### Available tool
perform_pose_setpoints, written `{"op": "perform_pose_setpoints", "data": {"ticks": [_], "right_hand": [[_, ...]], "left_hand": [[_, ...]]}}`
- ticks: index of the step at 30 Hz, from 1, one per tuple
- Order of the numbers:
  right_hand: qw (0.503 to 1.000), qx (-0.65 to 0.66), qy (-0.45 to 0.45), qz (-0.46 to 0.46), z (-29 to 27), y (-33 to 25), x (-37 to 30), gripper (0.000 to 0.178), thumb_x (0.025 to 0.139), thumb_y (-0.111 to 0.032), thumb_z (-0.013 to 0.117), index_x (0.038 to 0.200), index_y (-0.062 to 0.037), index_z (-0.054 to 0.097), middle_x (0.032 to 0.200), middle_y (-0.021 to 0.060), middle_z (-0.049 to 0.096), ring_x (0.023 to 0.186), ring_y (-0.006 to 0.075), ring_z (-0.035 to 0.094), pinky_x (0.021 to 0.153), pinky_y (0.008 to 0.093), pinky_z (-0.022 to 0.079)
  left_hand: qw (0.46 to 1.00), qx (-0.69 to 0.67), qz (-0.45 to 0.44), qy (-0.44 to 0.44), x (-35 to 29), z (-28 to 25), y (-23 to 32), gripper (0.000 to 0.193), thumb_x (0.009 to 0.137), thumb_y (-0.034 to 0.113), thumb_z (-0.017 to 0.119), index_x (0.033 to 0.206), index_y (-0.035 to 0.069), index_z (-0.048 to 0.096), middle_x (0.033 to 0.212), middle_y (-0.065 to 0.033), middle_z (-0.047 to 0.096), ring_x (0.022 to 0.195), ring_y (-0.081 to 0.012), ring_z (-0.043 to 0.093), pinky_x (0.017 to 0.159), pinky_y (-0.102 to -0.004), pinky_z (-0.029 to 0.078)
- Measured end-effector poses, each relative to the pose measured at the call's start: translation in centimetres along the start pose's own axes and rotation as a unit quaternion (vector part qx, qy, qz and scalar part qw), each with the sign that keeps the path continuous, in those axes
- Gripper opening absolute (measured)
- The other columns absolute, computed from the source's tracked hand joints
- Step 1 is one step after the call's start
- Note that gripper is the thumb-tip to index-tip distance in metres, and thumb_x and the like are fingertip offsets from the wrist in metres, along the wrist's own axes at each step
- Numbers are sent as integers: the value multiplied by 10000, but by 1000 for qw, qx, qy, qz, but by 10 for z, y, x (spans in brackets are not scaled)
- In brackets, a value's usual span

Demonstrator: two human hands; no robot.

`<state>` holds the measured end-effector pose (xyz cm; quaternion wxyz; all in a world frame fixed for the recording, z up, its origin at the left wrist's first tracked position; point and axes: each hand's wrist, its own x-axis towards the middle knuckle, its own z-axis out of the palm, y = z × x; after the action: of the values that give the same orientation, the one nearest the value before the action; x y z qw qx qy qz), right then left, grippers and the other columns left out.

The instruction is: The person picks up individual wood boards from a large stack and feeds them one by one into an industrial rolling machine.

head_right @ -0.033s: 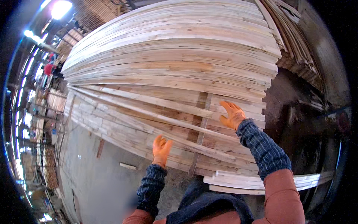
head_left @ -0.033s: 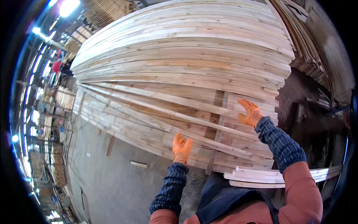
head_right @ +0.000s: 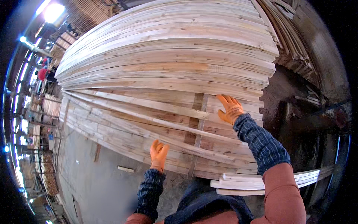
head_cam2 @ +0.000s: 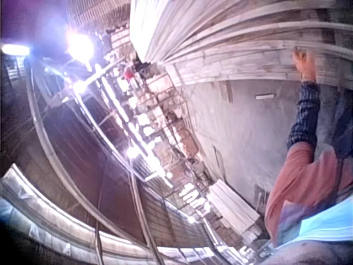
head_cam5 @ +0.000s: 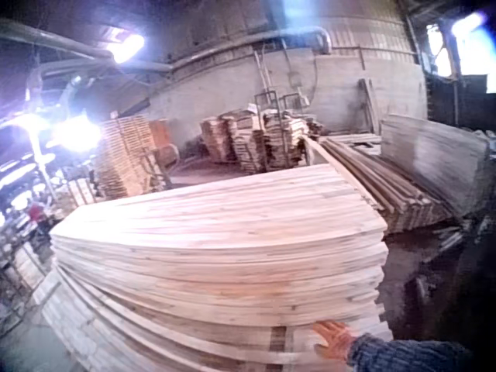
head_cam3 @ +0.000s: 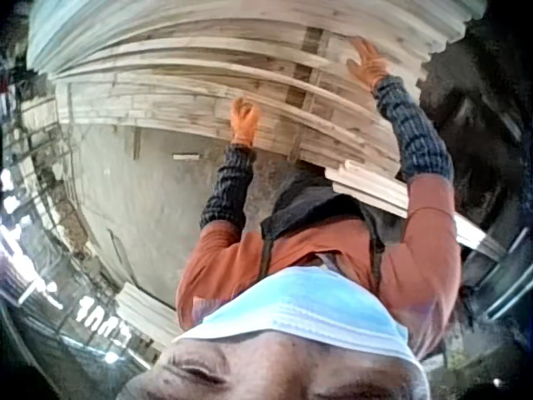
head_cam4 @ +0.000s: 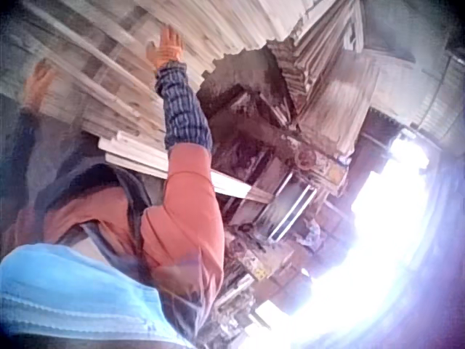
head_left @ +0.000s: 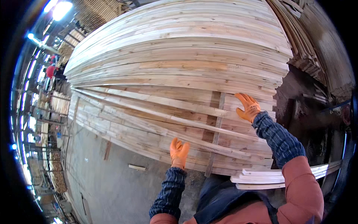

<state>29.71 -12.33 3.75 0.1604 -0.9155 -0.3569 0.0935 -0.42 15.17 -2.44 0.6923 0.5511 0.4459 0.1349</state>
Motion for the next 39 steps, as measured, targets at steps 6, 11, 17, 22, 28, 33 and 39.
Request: {"op": "perform_pose_setpoints", "data": {"ticks": [6, 11, 17, 22, 28, 33, 39], "right_hand": [[960, -271, 0, -69, 34, 34, 87, 636, 978, -243, 563, 1583, -239, 366, 1493, 107, 497, 1318, 319, 519, 1141, 465, 427], [913, -392, -99, -54, 52, 45, 126, 655, 999, -260, 549, 1610, -319, 321, 1466, 80, 506, 1260, 299, 550, 1063, 457, 461], [910, -378, -51, -165, 37, 19, 86, 762, 910, -247, 617, 1619, -263, 338, 1592, 85, 401, 1410, 311, 437, 1112, 520, 407], [980, -21, -126, -151, 45, -5, 12, 810, 863, -255, 684, 1608, -240, 367, 1531, 136, 482, 1378, 357, 491, 1083, 564, 441], [961, -21, -270, -53, 53, -12, 20, 868, 888, -275, 729, 1635, -236, 288, 1454, 198, 537, 1268, 406, 571, 1046, 536, 490], [944, 134, -298, -51, 35, -32, 18, 929, 827, -125, 804, 1620, -216, 327, 1384, 267, 593, 1254, 454, 594, 1113, 480, 476], [892, 222, -393, 10, 29, -33, 20, 1051, 734, -194, 863, 1630, -176, 314, 1590, 223, 444, 1471, 363, 435, 1239, 394, 333]], "left_hand": [[980, -158, -25, 116, 30, -20, -37, 886, 865, 28, 790, 1597, 74, 293, 1099, -22, 493, 916, -103, 460, 879, -322, 473], [981, -34, 47, 187, 28, 2, 5, 913, 899, 125, 802, 1614, 51, 240, 1070, -35, 503, 935, -150, 500, 939, -373, 479], [966, -129, -160, 159, 56, -10, -3, 780, 964, 243, 758, 1555, 50, 288, 1066, -67, 621, 732, -130, 482, 631, -343, 413], [929, -266, -230, 112, 71, 3, 29, 349, 995, 245, 725, 1232, 98, 514, 1133, -60, 702, 728, -149, 533, 593, -279, 361], [973, 19, -116, 199, 81, 23, -9, 832, 911, 325, 794, 1498, -53, 340, 1440, -209, 539, 1284, -290, 522, 1087, -423, 426], [978, -38, 23, 204, 83, 88, 21, 1092, 889, 454, 799, 1650, 19, 148, 1652, -225, 304, 1448, -351, 400, 1170, -429, 356], [970, -36, -108, 215, 85, 80, 53, 1087, 907, 479, 778, 1670, 89, 108, 1714, -205, 182, 1519, -397, 300, 1216, -502, 333]]}}
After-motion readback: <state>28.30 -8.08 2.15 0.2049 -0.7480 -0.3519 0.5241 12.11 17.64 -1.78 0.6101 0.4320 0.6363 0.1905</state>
